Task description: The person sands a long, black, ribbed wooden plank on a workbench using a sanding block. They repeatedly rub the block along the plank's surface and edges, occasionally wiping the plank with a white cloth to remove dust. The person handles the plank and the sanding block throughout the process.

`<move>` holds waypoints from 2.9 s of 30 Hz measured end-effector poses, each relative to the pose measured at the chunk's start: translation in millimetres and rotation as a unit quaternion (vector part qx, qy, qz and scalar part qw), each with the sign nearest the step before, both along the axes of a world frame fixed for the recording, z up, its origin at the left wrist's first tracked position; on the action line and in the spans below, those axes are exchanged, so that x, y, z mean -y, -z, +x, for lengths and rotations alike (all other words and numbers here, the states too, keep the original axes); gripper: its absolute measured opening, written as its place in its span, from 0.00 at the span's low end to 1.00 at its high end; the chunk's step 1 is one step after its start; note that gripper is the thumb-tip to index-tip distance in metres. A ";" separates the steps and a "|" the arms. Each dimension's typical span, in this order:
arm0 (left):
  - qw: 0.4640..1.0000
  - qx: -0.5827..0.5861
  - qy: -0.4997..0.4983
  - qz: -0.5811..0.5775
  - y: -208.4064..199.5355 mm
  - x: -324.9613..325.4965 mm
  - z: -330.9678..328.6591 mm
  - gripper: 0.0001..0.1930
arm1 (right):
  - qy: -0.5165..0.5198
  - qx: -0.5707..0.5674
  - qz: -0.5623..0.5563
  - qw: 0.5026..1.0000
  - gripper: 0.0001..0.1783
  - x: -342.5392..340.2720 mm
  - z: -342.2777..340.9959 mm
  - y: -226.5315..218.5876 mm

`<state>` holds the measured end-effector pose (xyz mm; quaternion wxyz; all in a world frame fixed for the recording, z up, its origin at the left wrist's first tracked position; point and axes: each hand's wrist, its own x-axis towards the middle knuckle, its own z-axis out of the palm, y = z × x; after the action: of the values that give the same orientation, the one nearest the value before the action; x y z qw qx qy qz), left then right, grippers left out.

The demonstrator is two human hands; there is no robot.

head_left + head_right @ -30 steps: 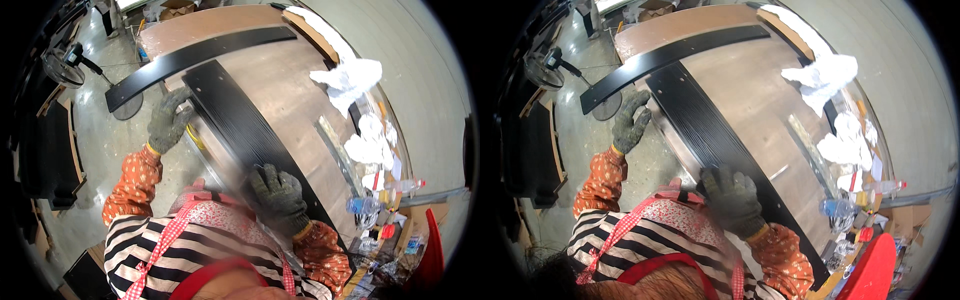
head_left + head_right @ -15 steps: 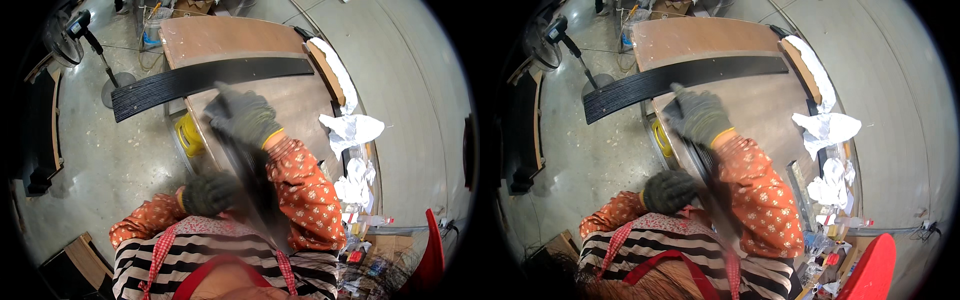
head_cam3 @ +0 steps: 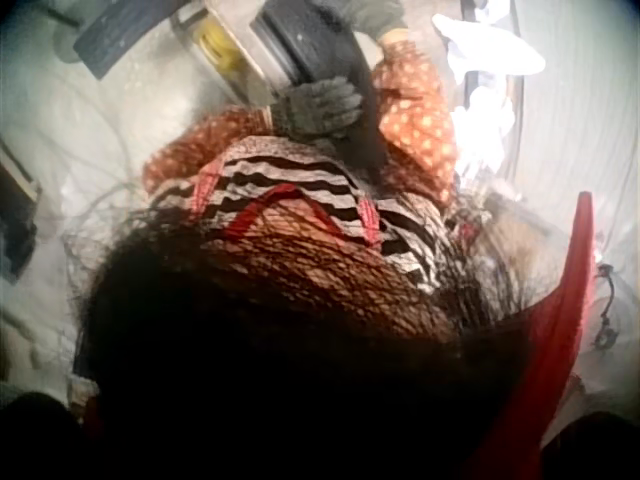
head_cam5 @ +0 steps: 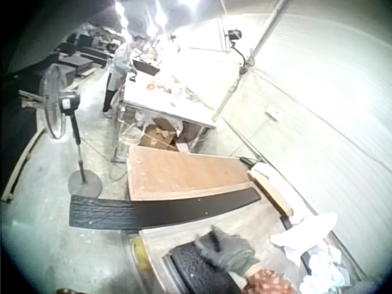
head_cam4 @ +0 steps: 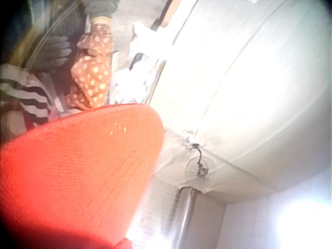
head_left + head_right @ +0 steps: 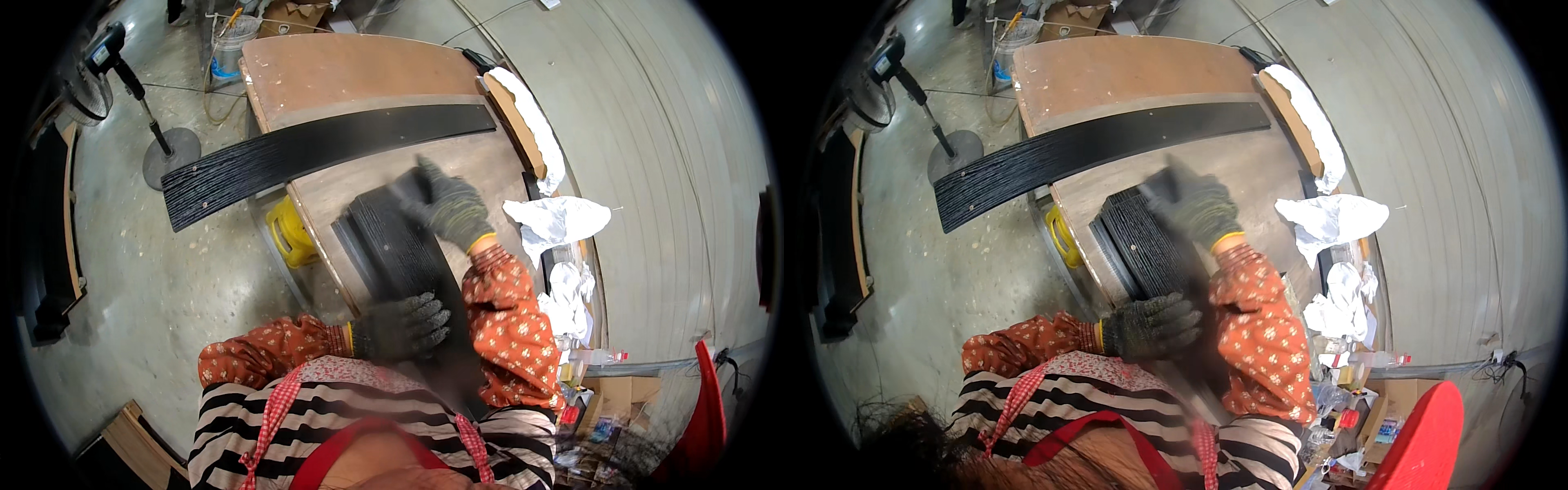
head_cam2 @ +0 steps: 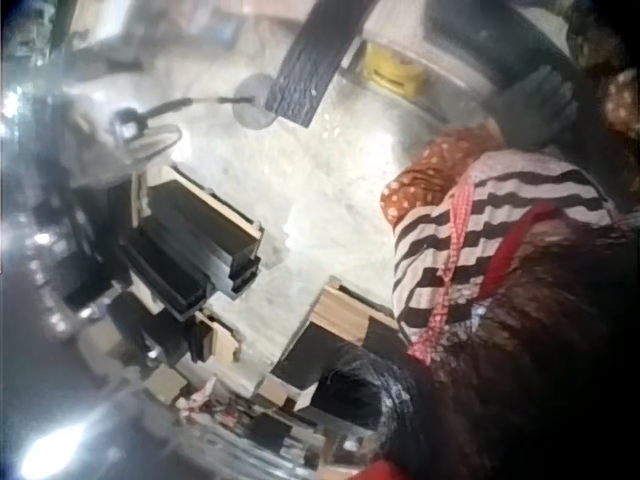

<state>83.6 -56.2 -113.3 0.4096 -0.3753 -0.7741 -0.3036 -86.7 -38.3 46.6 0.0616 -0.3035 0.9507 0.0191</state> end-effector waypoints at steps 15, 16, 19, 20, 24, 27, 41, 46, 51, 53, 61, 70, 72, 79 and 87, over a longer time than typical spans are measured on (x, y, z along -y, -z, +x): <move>0.999 -0.007 0.013 -0.052 -17.2 12.5 -1.8 0.24 | 0.032 0.008 -0.011 0.999 0.52 -10.6 -18.2 -10.2; 0.999 -0.022 0.024 -0.036 -19.9 10.0 -2.8 0.22 | 0.017 0.028 -0.019 0.999 0.53 -13.5 -6.3 -13.8; 0.998 -0.034 0.038 -0.036 -24.8 14.0 -6.4 0.21 | -0.032 0.012 -0.037 0.999 0.50 -23.0 6.2 5.6; 0.998 -0.032 0.031 -0.046 -26.6 17.6 -6.5 0.21 | -0.019 0.025 -0.056 0.998 0.49 -29.0 6.9 11.5; 0.997 0.024 0.006 -0.078 -33.6 14.5 -0.6 0.21 | 0.046 0.072 -0.100 0.991 0.46 -84.7 27.5 19.3; 0.996 -0.005 -0.028 -0.087 -16.8 13.2 0.9 0.22 | 0.059 0.061 -0.139 0.987 0.44 -141.7 74.4 16.2; 0.984 0.057 -0.034 -0.167 -24.6 27.1 9.8 0.28 | 0.612 -0.013 0.022 0.791 0.44 -471.3 365.3 1.6; 0.978 0.094 -0.024 -0.186 -41.2 25.4 15.2 0.29 | 0.626 -0.113 0.021 0.771 0.46 -519.1 421.1 12.7; 0.965 0.100 0.032 -0.238 -72.6 -15.8 27.8 0.29 | 0.443 -0.135 -0.068 0.884 0.39 -414.3 343.6 3.0; 0.960 0.086 0.064 -0.260 -78.0 -34.4 35.0 0.28 | 0.371 0.014 -0.075 0.926 0.39 -383.6 308.2 -19.3; 0.961 0.081 0.027 -0.264 -76.3 -34.3 43.8 0.27 | 0.561 -0.206 -0.066 0.799 0.32 -524.3 364.1 8.1; 0.954 0.184 0.031 -0.234 -91.7 -38.8 51.7 0.27 | 0.655 -0.099 -0.012 0.749 0.65 -657.4 322.6 12.8; 0.942 0.321 0.054 -0.082 -94.4 -40.1 59.8 0.26 | 0.616 -0.130 -0.041 0.776 0.66 -671.6 288.7 27.9; 0.933 0.346 -0.096 0.028 -90.9 -22.9 97.8 0.23 | 0.635 -0.145 -0.048 0.757 0.35 -717.8 221.4 119.2; 0.899 0.317 -0.200 0.228 -93.9 -11.3 99.0 0.17 | 0.566 -0.245 -0.054 0.785 0.28 -721.5 251.4 12.4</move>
<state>182.6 -44.9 -19.4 0.2686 0.0069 -0.8313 -0.4865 164.8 683.2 34.1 -0.1900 0.3015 0.9343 0.0029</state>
